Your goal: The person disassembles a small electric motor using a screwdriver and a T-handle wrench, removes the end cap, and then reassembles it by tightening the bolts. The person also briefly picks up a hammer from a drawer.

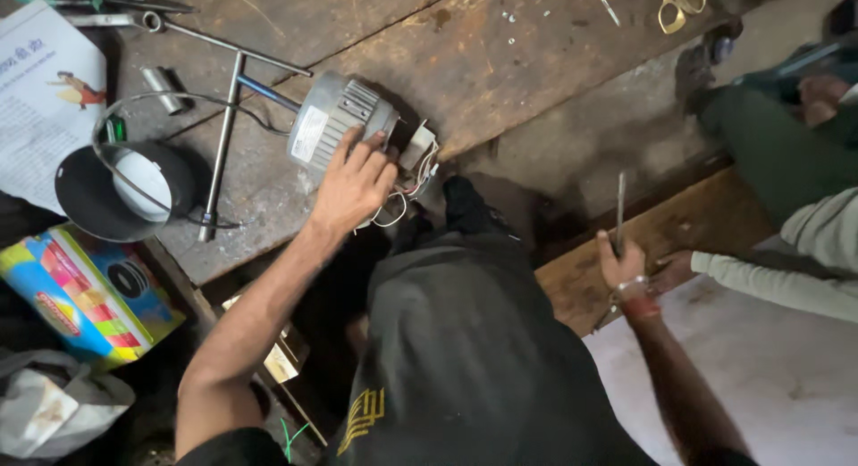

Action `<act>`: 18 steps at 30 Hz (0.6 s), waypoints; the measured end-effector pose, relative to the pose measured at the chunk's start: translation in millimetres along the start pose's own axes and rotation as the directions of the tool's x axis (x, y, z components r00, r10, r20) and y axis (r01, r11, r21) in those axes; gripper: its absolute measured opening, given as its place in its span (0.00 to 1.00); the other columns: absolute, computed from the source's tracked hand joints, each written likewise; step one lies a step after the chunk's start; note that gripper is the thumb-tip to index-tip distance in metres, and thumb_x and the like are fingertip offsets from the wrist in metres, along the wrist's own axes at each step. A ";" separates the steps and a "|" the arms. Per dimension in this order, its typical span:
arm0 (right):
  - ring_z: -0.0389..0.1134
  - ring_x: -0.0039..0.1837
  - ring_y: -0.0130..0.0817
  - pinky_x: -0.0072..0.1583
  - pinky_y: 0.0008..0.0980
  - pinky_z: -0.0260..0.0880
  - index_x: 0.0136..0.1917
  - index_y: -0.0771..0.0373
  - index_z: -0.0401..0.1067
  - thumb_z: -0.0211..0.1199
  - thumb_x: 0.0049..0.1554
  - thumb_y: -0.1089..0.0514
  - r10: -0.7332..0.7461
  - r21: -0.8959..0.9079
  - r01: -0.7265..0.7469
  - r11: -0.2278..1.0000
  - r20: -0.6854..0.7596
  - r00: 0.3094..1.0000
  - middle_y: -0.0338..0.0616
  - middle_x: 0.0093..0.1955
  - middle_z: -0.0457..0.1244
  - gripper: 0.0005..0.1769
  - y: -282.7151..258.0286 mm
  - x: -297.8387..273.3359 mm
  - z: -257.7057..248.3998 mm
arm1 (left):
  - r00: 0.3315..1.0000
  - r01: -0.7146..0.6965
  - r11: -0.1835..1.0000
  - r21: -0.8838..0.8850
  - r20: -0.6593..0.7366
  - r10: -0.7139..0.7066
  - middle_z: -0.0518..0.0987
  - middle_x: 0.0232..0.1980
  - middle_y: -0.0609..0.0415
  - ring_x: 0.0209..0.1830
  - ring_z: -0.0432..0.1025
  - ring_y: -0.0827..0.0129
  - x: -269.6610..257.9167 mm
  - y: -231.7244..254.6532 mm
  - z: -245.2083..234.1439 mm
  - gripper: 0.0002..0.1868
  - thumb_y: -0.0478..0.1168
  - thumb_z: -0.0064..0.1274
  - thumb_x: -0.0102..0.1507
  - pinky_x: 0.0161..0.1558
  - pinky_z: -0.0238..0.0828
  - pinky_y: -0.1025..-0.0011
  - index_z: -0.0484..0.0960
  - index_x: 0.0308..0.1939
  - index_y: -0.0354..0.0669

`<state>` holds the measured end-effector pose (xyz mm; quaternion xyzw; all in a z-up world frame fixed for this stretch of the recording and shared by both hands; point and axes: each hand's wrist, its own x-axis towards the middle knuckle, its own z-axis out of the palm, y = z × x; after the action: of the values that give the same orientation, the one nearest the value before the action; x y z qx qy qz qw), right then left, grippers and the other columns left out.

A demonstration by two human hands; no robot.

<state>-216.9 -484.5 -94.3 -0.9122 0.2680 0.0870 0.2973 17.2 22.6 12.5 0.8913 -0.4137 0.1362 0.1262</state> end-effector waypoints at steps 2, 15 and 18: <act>0.63 0.36 0.37 0.42 0.42 0.65 0.45 0.70 0.75 0.63 0.64 0.41 0.078 0.032 -0.077 0.997 -0.051 0.996 0.51 0.33 0.64 0.26 34.4 -25.9 14.1 | 0.999 -0.024 0.999 -0.029 -0.025 0.023 0.78 0.47 0.51 0.57 0.71 0.57 9.4 -4.6 0.8 0.12 0.39 0.54 0.56 0.65 0.65 0.54 0.81 0.41 0.38; 0.55 0.36 0.24 0.39 0.31 0.57 0.37 0.68 0.71 0.68 0.63 0.50 0.093 0.399 -0.097 0.912 0.030 0.995 0.36 0.31 0.58 0.21 -55.5 -28.2 37.9 | 0.984 -0.076 0.995 0.064 0.168 0.064 0.76 0.52 0.53 0.59 0.68 0.58 40.6 -5.6 -6.1 0.12 0.43 0.56 0.57 0.62 0.63 0.56 0.85 0.42 0.45; 0.57 0.35 0.21 0.38 0.31 0.58 0.36 0.67 0.72 0.70 0.61 0.52 -0.198 0.412 0.167 0.896 0.035 0.979 0.36 0.30 0.61 0.19 -135.4 7.0 20.7 | 0.988 0.098 0.994 -0.039 0.125 -0.093 0.75 0.63 0.48 0.70 0.63 0.52 39.1 -6.5 -10.8 0.13 0.47 0.59 0.55 0.69 0.56 0.50 0.86 0.37 0.43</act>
<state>-137.8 -383.3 -46.1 -0.8475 0.1819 0.0359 0.4973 45.0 2.9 35.4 0.9137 -0.3806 0.0655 0.1269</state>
